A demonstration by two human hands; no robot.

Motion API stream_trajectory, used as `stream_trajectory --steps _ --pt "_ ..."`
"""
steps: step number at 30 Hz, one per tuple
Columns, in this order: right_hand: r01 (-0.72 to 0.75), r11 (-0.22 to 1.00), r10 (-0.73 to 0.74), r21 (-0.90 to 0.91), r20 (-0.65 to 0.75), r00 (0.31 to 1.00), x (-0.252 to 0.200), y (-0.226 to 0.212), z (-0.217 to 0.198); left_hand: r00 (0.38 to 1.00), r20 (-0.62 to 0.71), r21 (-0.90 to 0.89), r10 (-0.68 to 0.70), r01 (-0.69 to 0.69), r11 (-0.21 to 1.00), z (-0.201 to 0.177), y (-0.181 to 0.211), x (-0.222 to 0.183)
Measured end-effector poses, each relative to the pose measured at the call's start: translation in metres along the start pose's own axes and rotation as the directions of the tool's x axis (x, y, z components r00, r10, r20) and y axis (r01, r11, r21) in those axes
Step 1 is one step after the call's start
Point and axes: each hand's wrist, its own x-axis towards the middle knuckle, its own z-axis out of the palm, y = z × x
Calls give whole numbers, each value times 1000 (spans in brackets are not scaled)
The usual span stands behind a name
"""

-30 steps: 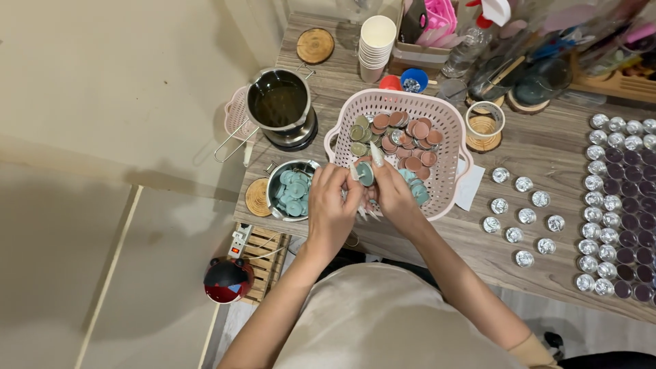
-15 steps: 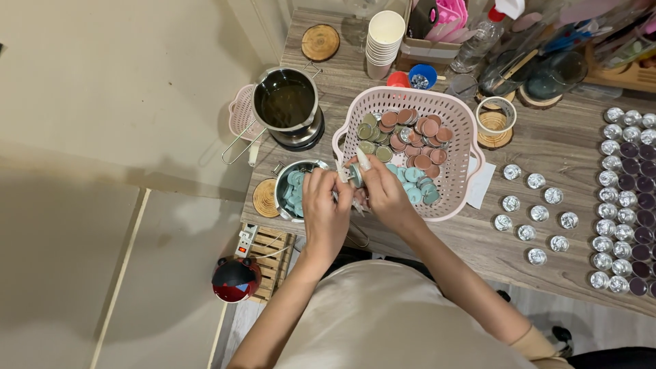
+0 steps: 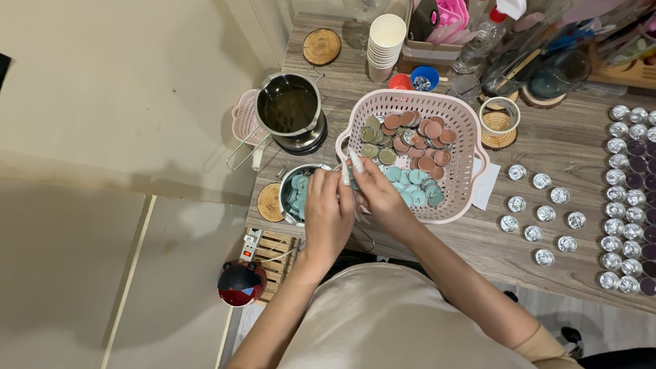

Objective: The person picks up colorful wax melts from a pink basket and places them into a small metal pot, then transfers them to individual foil containers on a table.

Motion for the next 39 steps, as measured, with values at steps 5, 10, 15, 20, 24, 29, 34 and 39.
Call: stream_trajectory --steps 5,10,15,20,24,29,34,39 --pt "-132 958 150 254 -51 987 -2 -9 -2 969 42 -130 -243 247 960 3 -2 -1" --pt "-137 948 157 286 -46 987 -7 -11 -3 890 154 -403 -428 452 795 0 6 -1" --pt "-95 957 95 273 15 995 -8 -9 -6 846 218 -598 -486 510 619 -3 13 -1" --pt "-49 986 45 160 29 999 -8 -4 -5 817 216 -592 -535 546 593 -5 15 -4" --pt "-29 993 24 115 51 998 -7 -2 -5 830 197 -628 -522 516 583 -5 13 -7" --pt "-30 988 21 154 59 998 -11 2 -3 861 169 -627 -480 470 621 -6 10 -13" --pt "-72 997 76 34 -131 988 -10 -2 -20 861 -41 -463 -508 434 773 -19 -10 -8" --pt "-127 991 100 -53 -356 929 -28 -30 -66 910 -80 -99 -407 399 912 -68 -54 -3"
